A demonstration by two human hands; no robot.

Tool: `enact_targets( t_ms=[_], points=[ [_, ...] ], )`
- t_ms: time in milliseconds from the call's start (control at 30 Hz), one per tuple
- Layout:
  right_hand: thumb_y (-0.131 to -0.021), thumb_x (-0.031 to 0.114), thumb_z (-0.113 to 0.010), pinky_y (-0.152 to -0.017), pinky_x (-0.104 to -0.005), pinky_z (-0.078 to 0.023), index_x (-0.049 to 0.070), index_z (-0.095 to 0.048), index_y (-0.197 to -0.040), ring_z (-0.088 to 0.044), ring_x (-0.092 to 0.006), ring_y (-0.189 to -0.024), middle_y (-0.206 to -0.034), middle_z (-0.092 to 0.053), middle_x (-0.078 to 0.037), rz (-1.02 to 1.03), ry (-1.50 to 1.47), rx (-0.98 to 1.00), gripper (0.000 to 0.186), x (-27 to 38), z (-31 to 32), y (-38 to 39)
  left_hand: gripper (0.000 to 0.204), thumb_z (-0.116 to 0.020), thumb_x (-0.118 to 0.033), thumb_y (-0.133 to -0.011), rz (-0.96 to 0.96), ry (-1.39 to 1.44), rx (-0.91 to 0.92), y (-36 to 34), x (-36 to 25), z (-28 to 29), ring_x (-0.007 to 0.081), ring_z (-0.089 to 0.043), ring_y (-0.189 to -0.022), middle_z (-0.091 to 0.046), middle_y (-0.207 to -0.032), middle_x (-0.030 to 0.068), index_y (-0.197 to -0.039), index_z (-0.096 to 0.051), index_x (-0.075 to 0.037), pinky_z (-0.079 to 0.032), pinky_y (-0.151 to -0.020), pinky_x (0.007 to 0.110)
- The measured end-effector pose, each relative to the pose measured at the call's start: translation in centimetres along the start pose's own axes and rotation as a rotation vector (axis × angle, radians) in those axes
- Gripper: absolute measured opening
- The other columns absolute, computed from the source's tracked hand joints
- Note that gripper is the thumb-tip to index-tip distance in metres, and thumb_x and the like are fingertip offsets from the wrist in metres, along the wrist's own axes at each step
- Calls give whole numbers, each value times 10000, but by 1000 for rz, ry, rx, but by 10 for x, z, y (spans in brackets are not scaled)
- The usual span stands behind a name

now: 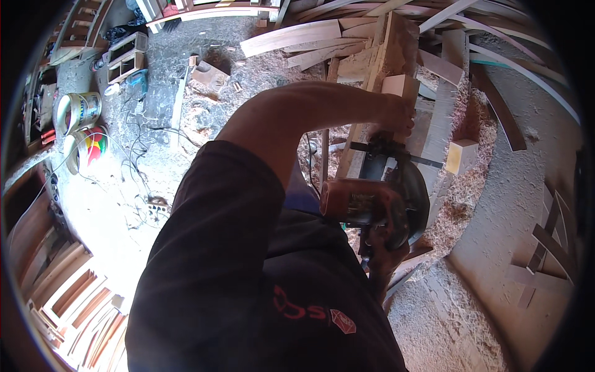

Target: The person uses a handheld circular saw to cut through a piece of lumber on the floor, guiding the saw along a marked line.

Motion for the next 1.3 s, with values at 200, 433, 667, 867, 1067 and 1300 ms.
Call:
enact_targets(
  t_ms=[200, 433, 667, 867, 1067, 1300],
  points=[
    [-769, 57, -776, -601, -277, -497, -36, -688, -1244, -617, -101, -663, -789, -688, -35, -79, -44, 22, 492, 17, -5, -2, 573, -797, -276, -727, 5, -5, 110, 10, -2, 14, 220, -444, -1379, -579, -1310, -30, -1260, -602, -199, -360, -1182, 443],
    [-735, 180, -882, -708, -296, -516, 34, -643, -1111, -623, -118, -787, -860, -670, -20, -76, -19, 19, 469, -6, -4, 1, 845, -900, -327, -549, -8, -4, 165, 15, -4, 28, 231, -419, -1395, -541, -1373, -29, -1312, -567, -182, -340, -1195, 434],
    [-749, 172, -872, -717, -317, -524, 27, -635, -1106, -628, -131, -784, -857, -670, -20, -176, -64, 23, 453, 6, -9, 7, 792, -897, -338, -572, 5, 28, 131, 10, -6, 27, 227, -443, -1385, -575, -1325, -43, -1283, -581, -192, -332, -1198, 438],
    [-763, 169, -853, -712, -327, -533, 41, -632, -1110, -645, -146, -783, -832, -669, -36, -81, 27, 5, 430, 11, -14, 2, 897, -914, -304, -526, 36, -4, 164, 11, -1, 15, 251, -419, -1426, -546, -1419, -28, -1341, -554, -201, -306, -1224, 423],
    [-804, 204, -795, -796, -360, -552, 15, -610, -1287, -687, -184, -901, -989, -719, -128, -97, 6, 71, 551, 28, -7, 1, 931, -916, -282, -528, 16, 88, 193, 13, -5, 50, 271, -391, -1446, -512, -1454, 0, -1366, -518, -196, -298, -1225, 462],
    [-785, 194, -799, -859, -422, -565, 13, -595, -1318, -720, -327, -1025, -1090, -721, -222, -42, 26, 70, 598, 25, -12, 1, 974, -915, -318, -551, 22, 125, 148, 20, -1, 43, 275, -361, -1472, -465, -1508, 18, -1413, -477, -196, -288, -1235, 467]
  ],
)
Point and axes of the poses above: each hand's wrist, its own y-axis away from the middle knuckle, its own z-axis out of the back of the hand, x = y × z, the point moved 3 cm from there along -y, towards the middle knuckle
